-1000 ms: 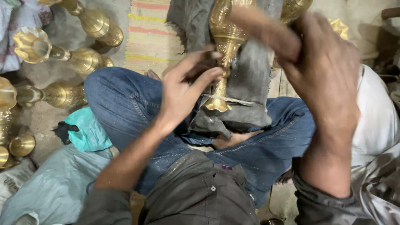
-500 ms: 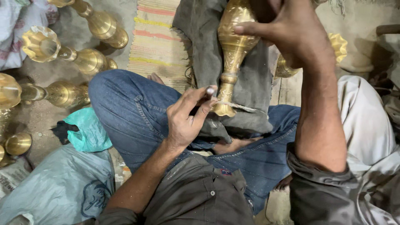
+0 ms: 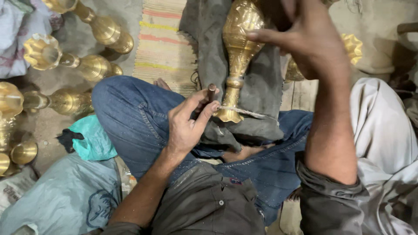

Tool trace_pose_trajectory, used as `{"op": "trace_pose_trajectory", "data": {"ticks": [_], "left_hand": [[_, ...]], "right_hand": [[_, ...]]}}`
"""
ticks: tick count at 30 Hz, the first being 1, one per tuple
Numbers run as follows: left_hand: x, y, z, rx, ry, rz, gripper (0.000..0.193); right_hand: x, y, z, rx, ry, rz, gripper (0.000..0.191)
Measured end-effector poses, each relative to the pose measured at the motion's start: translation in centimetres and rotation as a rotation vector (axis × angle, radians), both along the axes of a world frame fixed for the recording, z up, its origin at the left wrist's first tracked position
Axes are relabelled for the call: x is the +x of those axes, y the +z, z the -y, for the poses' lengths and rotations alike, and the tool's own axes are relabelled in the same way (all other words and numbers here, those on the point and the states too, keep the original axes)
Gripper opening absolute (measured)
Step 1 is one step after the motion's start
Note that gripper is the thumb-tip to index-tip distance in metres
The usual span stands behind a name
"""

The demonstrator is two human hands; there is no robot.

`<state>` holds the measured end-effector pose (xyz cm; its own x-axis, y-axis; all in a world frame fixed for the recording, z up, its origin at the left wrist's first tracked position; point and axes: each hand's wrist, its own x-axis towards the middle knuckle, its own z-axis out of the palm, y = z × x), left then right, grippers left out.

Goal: The person sits cross-legged on the floor with a brass vase resting on a sandbag on their lap. They hold a punch against the vase's surface and strike it with a wooden mallet, working around the vase's base and body to shape and decorate the brass, repositioning the vase as they go.

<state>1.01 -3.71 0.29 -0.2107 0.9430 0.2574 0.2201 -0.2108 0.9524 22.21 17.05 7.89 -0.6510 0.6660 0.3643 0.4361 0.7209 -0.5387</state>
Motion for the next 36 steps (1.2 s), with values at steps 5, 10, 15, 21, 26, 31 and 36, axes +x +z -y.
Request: {"op": "trace_pose_trajectory", "data": {"ticks": [5, 10, 15, 21, 26, 31, 36], "left_hand": [[-0.4, 0.6, -0.5, -0.046, -0.019, -0.112, 0.029], [-0.6, 0.5, -0.4, -0.053, -0.026, -0.095, 0.030], [-0.8, 0.2, -0.3, -0.095, -0.047, 0.029, 0.030], [-0.9, 0.2, -0.4, -0.066, -0.074, -0.020, 0.028], [-1.1, 0.9, -0.4, -0.022, -0.105, -0.231, 0.027], [-1.6, 1.7, -0.8, -0.031, -0.149, -0.354, 0.027], [-1.8, 1.6, -0.6, -0.033, -0.149, -0.249, 0.029]], "right_hand": [[-0.8, -0.9, 0.0, -0.031, -0.043, -0.023, 0.079], [-0.2, -2.4, -0.6, -0.595, -0.235, -0.191, 0.091], [0.7, -3.5, -0.7, -0.716, -0.039, -0.384, 0.096], [0.1, -1.9, -0.2, -0.582, -0.136, -0.193, 0.102], [-1.0, 0.0, 1.5, -0.449, -0.229, -0.054, 0.100], [-0.8, -0.9, 3.9, -0.071, -0.152, -0.079, 0.081], [1.0, -3.2, 12.1, -0.318, -0.424, -0.130, 0.054]]}}
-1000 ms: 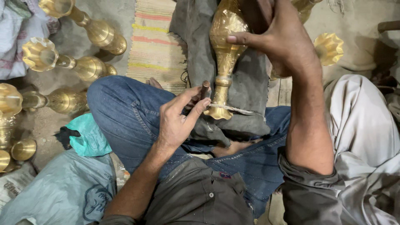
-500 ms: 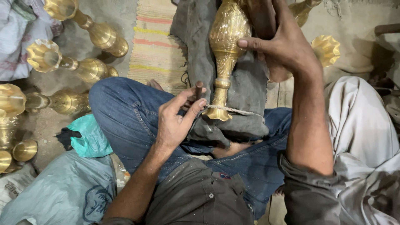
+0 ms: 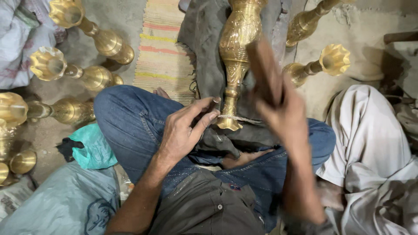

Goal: The person sits cross-legged on the floor with a brass vase resting on a sandbag on their lap. They hold a punch against the vase's surface and strike it with a wooden mallet, working around the vase's base and body to shape and decorate the brass, repositioning the vase as they go.

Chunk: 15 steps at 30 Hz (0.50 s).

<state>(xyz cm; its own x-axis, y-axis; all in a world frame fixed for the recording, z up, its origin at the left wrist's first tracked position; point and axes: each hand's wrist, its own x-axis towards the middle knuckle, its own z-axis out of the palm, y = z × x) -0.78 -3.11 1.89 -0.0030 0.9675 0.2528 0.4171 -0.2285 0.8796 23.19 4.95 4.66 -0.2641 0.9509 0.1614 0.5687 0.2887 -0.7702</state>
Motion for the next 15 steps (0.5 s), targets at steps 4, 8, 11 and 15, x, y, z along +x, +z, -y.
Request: {"op": "trace_pose_trajectory", "data": {"ticks": [4, 8, 11, 15], "left_hand": [[0.3, -0.4, 0.1, 0.032, 0.038, 0.030, 0.025], [0.7, -0.5, -0.3, 0.022, -0.011, -0.077, 0.030], [0.3, -0.5, -0.2, 0.014, -0.058, -0.127, 0.029], [-0.7, -0.6, 0.3, -0.087, -0.058, -0.167, 0.026]], "right_hand": [[-0.2, -2.2, 5.6, -0.233, -0.052, -0.148, 0.043], [-0.6, -3.4, 6.8, -0.266, -0.187, -0.092, 0.039], [-1.0, -3.9, 7.1, -0.098, -0.173, -0.234, 0.042], [-1.2, -4.4, 7.8, 0.022, -0.176, -0.053, 0.047]]}}
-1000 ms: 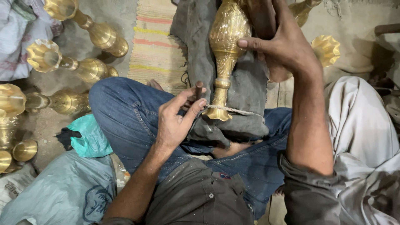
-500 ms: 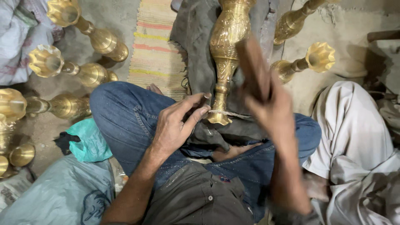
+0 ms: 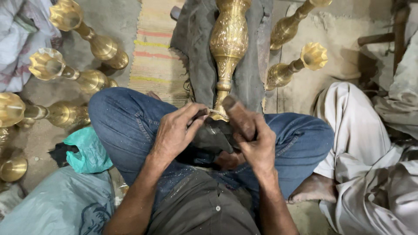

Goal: The person sits cross-legged on the floor with a brass vase resting on a sandbag on their lap. They hold a punch against the vase's surface and strike it with a wooden mallet, working around the vase's base and body to shape and decorate the brass, repositioning the vase as they go.

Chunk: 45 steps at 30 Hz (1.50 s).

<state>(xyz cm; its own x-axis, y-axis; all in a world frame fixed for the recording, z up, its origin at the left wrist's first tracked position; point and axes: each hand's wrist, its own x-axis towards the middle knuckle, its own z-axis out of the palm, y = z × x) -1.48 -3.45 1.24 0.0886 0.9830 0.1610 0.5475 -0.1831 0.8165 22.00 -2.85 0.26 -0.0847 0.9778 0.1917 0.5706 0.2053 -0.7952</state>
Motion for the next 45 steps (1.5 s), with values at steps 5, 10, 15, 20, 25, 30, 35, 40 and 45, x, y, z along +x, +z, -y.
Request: {"op": "trace_pose_trajectory", "data": {"ticks": [5, 10, 15, 20, 25, 30, 35, 40, 45], "left_hand": [[0.2, -0.8, 0.1, -0.027, 0.010, 0.097, 0.039], [0.3, -1.7, 0.5, 0.080, 0.022, 0.054, 0.036], [-0.1, -1.9, 0.3, 0.141, 0.008, 0.096, 0.039], [-0.5, -1.2, 0.1, 0.201, -0.087, 0.133, 0.044], [-1.2, -2.2, 0.7, 0.226, 0.014, 0.079, 0.028], [-2.6, -3.3, 1.9, 0.094, -0.069, 0.013, 0.019], [-4.3, -2.0, 1.0, -0.018, -0.207, -0.072, 0.017], [-5.0, 0.1, -0.7, 0.024, -0.106, -0.029, 0.020], [-3.7, 1.3, -1.9, 0.114, -0.060, -0.195, 0.035]], "right_hand": [[-0.4, -0.6, 0.6, 0.018, -0.012, -0.088, 0.046], [-0.8, -1.5, 1.4, 0.137, 0.093, -0.131, 0.041], [-1.8, -1.8, 1.7, 0.215, 0.167, -0.111, 0.047], [-5.3, -1.1, 2.9, 0.151, 0.389, -0.017, 0.052], [-5.4, -1.4, 3.0, 0.231, 0.505, -0.090, 0.054], [-1.5, -3.0, 3.7, 0.091, 0.445, -0.135, 0.052], [1.3, -6.0, 4.7, -0.090, 0.595, -0.023, 0.049], [-0.8, -10.0, 4.9, -0.121, 0.764, 0.234, 0.047], [-2.7, -11.1, 4.4, -0.168, 0.788, 0.329, 0.053]]}}
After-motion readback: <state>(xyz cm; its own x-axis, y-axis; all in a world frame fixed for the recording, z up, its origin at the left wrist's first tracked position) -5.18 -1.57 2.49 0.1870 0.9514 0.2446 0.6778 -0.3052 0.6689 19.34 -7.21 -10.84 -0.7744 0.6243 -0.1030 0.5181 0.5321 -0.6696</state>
